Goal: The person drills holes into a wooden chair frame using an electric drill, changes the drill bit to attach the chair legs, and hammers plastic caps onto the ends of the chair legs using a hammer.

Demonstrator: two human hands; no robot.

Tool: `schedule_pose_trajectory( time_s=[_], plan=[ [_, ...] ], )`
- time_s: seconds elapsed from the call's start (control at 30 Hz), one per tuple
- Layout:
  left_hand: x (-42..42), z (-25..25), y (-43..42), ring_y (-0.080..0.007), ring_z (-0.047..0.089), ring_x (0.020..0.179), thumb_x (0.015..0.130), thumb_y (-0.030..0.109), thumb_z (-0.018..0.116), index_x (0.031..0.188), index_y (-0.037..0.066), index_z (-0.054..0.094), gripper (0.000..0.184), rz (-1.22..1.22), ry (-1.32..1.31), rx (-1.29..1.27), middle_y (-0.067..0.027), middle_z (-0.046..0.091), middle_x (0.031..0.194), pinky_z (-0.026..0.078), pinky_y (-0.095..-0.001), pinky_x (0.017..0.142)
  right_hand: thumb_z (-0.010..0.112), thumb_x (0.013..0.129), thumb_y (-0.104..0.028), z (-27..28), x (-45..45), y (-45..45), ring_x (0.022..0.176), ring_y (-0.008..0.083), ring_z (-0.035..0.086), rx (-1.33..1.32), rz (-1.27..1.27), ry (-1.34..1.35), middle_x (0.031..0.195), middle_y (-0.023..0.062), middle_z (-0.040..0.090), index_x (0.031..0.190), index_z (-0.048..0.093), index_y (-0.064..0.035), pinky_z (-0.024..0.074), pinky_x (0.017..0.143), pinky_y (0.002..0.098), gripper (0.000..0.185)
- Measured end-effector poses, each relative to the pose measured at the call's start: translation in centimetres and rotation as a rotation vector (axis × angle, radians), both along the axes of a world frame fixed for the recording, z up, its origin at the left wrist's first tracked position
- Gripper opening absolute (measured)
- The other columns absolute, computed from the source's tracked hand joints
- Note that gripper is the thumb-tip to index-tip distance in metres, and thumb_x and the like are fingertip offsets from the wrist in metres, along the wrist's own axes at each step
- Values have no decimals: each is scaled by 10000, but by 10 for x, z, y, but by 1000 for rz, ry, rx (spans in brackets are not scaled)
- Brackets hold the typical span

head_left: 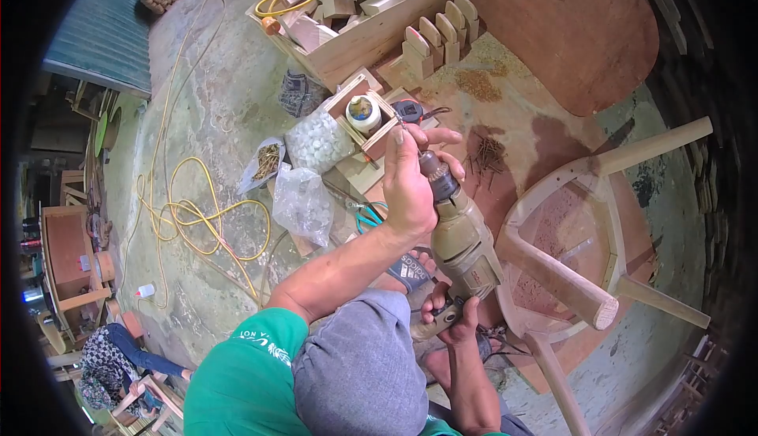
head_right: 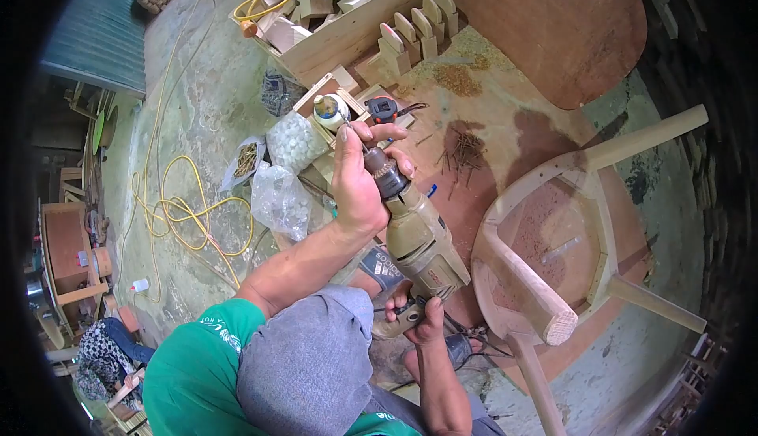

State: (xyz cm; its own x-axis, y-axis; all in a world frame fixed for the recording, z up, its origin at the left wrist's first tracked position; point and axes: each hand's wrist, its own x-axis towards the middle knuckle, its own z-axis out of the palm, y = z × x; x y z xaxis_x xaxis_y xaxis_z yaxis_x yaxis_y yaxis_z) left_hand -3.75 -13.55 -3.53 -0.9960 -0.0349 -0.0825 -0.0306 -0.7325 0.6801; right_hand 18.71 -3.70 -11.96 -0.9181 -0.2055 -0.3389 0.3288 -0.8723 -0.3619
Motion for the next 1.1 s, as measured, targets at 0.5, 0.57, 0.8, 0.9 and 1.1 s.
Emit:
schedule_pose_trajectory(
  time_s=[0.5,0.57,0.8,0.9,1.1],
  plan=[
    [5,9,0,-224,659,826,1011,516,398,1321,130,357,496,-78,177,137,-188,521,1280,553,-311,672,580,822,-704,-6,6,3,869,286,629,-367,32,0,970,148,583,1263,483,-28,519,615,340,813],
    [4,9,-1,-224,660,866,961,530,505,1336,123,333,579,-214,263,91,-183,513,1287,553,-305,693,567,820,-710,-3,7,3,846,292,634,-494,9,8,1000,170,591,1259,486,-8,510,597,337,832],
    [8,-17,-8,-223,644,825,845,163,696,1023,68,531,261,-664,132,112,-108,632,877,518,-374,800,517,848,-716,-30,18,11,763,291,616,-801,156,48,1053,201,594,1342,431,-91,477,593,319,801],
    [11,-21,-6,-209,628,752,840,139,694,875,66,538,175,-618,23,49,-68,598,703,503,-358,738,514,868,-697,-17,19,-3,801,293,610,-806,61,-9,1027,175,561,1353,422,-105,473,628,321,771],
    [8,-42,-10,-195,637,764,834,133,691,934,70,543,189,-554,-110,64,-65,604,753,514,-339,731,562,868,-661,2,10,-4,735,218,544,-718,-36,-178,884,78,479,1180,484,-45,537,651,321,695]
  ],
)
